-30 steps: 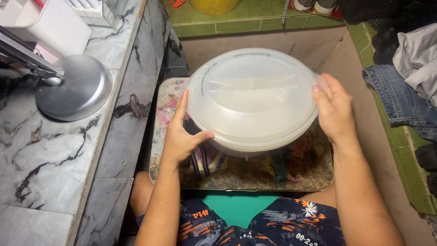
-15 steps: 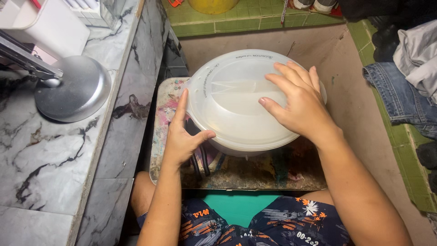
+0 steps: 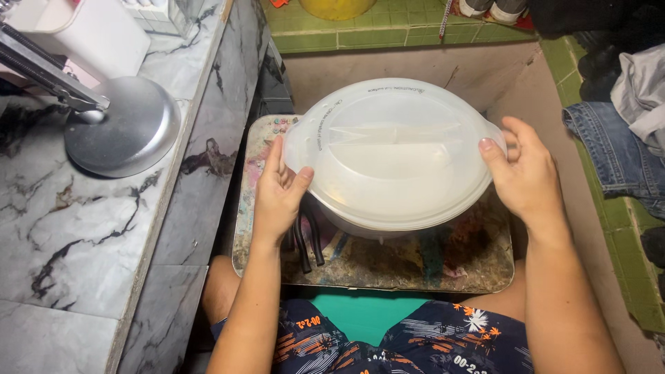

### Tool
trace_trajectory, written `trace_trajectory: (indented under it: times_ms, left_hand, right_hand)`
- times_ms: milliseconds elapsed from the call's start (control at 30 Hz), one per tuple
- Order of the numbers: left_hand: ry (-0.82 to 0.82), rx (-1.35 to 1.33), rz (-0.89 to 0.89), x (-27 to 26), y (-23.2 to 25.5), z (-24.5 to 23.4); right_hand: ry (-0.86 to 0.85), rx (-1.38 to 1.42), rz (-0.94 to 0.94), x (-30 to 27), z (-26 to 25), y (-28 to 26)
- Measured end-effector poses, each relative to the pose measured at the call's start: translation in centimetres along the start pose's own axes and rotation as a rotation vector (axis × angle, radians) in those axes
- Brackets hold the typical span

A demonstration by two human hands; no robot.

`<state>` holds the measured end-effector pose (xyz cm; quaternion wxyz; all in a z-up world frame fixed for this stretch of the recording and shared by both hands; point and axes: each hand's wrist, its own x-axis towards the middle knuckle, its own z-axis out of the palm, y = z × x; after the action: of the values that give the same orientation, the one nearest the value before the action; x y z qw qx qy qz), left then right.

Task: The person disassembles a white plastic food processor or blender. They remove the lid, separate the inner bowl and base, take out a small filter component, and then use a screwdriver to remove screws from the bottom of the base unit.

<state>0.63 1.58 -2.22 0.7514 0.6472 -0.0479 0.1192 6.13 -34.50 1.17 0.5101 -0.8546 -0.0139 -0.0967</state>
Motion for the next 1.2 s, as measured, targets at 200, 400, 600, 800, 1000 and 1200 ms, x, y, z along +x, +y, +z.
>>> trace_trajectory:
  times_ms: [200,400,600,800,1000,1200]
  left_hand:
    - [0.028,-0.073,-0.007,0.3,0.8,0.9]
    - [0.04,-0.138,-0.036,1.1,1.1,1.6]
    - [0.073,-0.109,0.012,1.1,1.1,2.0]
    - [0.097,-0.103,0.025,0.8,1.5,2.1]
    - [0.078,-0.08,0.093,0.4,3.2,2.0]
    - [0.027,-0.252,0.209,1.0,6.2,2.9]
  right_hand:
    - [-0.076,0.268,-0.02,-0.7,0.3,2.6]
    - [-0.059,0.276,-0.001,0.2,0.5,2.4]
    - [-0.09,0.321,0.063,0.4,0.0,0.8]
    - [-0.08,0.371,-0.032,-0.1,0.1,-0.8]
    - [-0.07,0.536,-0.147,-0.2,-0.2,-2.6]
    - [-0.101,0.798,-0.235,0.9,-0.7,-4.3]
